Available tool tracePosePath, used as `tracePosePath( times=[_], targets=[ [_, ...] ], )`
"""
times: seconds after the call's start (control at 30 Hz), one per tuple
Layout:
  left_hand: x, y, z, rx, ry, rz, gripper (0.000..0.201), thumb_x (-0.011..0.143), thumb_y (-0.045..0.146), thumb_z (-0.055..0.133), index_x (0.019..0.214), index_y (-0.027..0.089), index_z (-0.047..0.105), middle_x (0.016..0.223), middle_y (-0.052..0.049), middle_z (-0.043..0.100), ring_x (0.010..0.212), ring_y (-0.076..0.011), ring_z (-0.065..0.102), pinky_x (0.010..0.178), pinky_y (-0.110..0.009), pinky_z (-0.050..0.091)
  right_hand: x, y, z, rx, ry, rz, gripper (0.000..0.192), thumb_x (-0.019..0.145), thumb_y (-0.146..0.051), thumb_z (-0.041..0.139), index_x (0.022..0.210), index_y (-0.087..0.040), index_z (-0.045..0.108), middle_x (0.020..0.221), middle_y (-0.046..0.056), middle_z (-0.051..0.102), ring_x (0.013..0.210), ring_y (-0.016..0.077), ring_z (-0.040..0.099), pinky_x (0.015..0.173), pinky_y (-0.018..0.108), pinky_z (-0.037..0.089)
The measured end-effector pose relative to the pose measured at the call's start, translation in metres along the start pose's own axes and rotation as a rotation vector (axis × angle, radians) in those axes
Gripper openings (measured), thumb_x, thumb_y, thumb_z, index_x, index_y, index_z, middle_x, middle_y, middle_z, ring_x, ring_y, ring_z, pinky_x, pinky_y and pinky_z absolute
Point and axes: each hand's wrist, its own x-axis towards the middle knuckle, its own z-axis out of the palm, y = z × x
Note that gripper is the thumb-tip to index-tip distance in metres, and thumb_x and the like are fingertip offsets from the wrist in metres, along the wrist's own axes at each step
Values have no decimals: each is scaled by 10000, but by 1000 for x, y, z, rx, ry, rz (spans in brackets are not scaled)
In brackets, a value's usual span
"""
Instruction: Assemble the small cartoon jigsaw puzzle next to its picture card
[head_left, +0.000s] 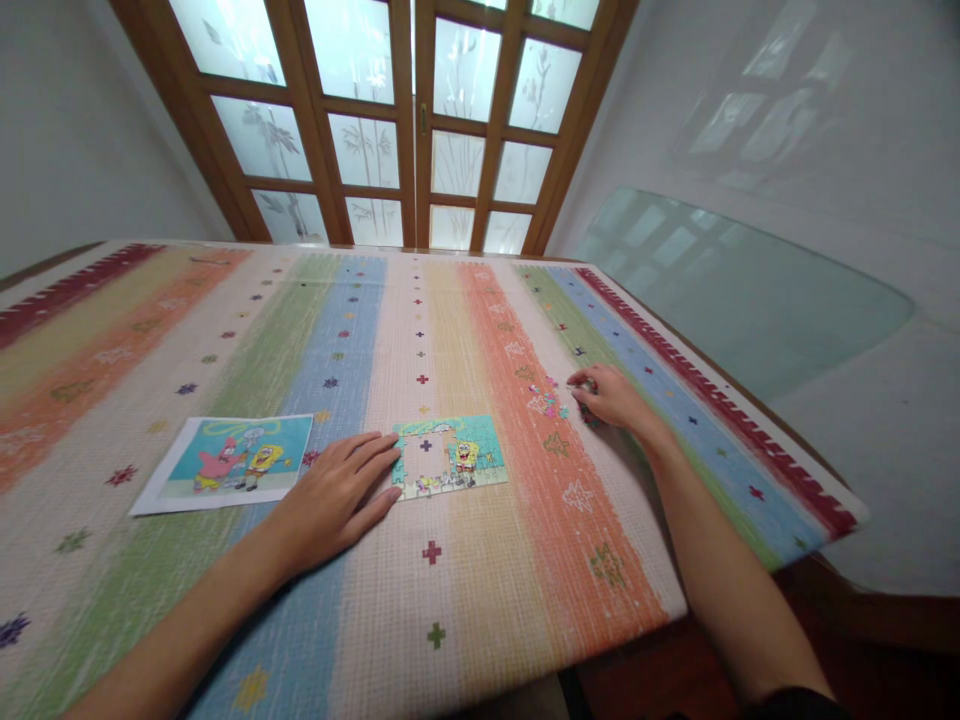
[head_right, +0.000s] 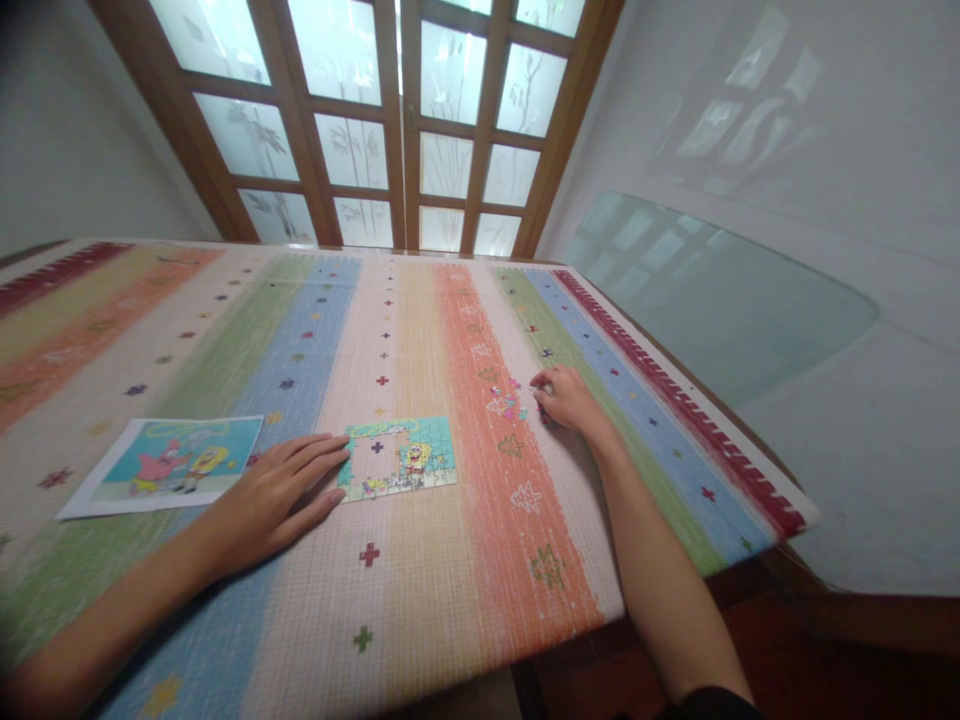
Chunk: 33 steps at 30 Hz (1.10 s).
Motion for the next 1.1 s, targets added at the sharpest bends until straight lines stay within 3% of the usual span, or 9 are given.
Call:
tracePosePath(
  times=[0.1,0.23,0.37,0.63,0.77,0.9,1.1],
  targets=[
    [0,0,-1,16,-5,1,394,1067,425,454,1345,178,586,1425,-120,622,1316,-296,558,1086,-514,494,2,-1,-6,154,-2,88,60,750,-250,677,790,-215,706,793,73,707,742,234,639,708,365,495],
    [1,1,-2,13,-4,4,397,1071,430,439,1338,175,587,1418,-124,625,1313,-298,561,1085,-514,495,-1,-16,-14,424,6,98,212,742,-393,718,847,-210,724,750,64,707,661,209,627,627,346,487],
    [2,1,-3,-7,-14,-14,394,1071,433,437,1349,198,587,1422,-110,625,1309,-290,565,1089,-503,492,-8,-50,-17,691,-76,48,358,731,-518,768,917,-211,764,816,76,753,710,216,685,680,364,537],
    [2,1,-2,-52,-23,-23,387,1059,415,465,1363,202,574,1438,-118,611,1320,-301,552,1099,-522,473,-21,-121,2,970,-336,55,208,752,-398,803,856,-220,766,852,78,789,781,215,726,749,374,588],
    [3,3,-2,-60,-29,-25,377,1056,389,459,1355,192,576,1433,-124,613,1313,-305,552,1093,-528,471,-26,-143,9,1022,-478,14,169,771,-360,803,870,-232,754,878,60,788,796,200,715,729,347,580],
    [4,4,-1,-69,-28,-31,366,1054,381,461,1344,190,579,1426,-122,615,1311,-302,553,1091,-521,466,-26,-160,13,987,-488,-45,139,794,-339,788,839,-217,739,764,35,734,660,165,650,623,315,528],
    [4,5,0,-45,-36,-23,378,1060,382,460,1354,171,568,1431,-137,610,1315,-304,548,1091,-522,464,-23,-179,23,947,-531,-74,146,799,-332,778,812,-197,724,719,33,712,627,158,641,594,309,508]
  ],
)
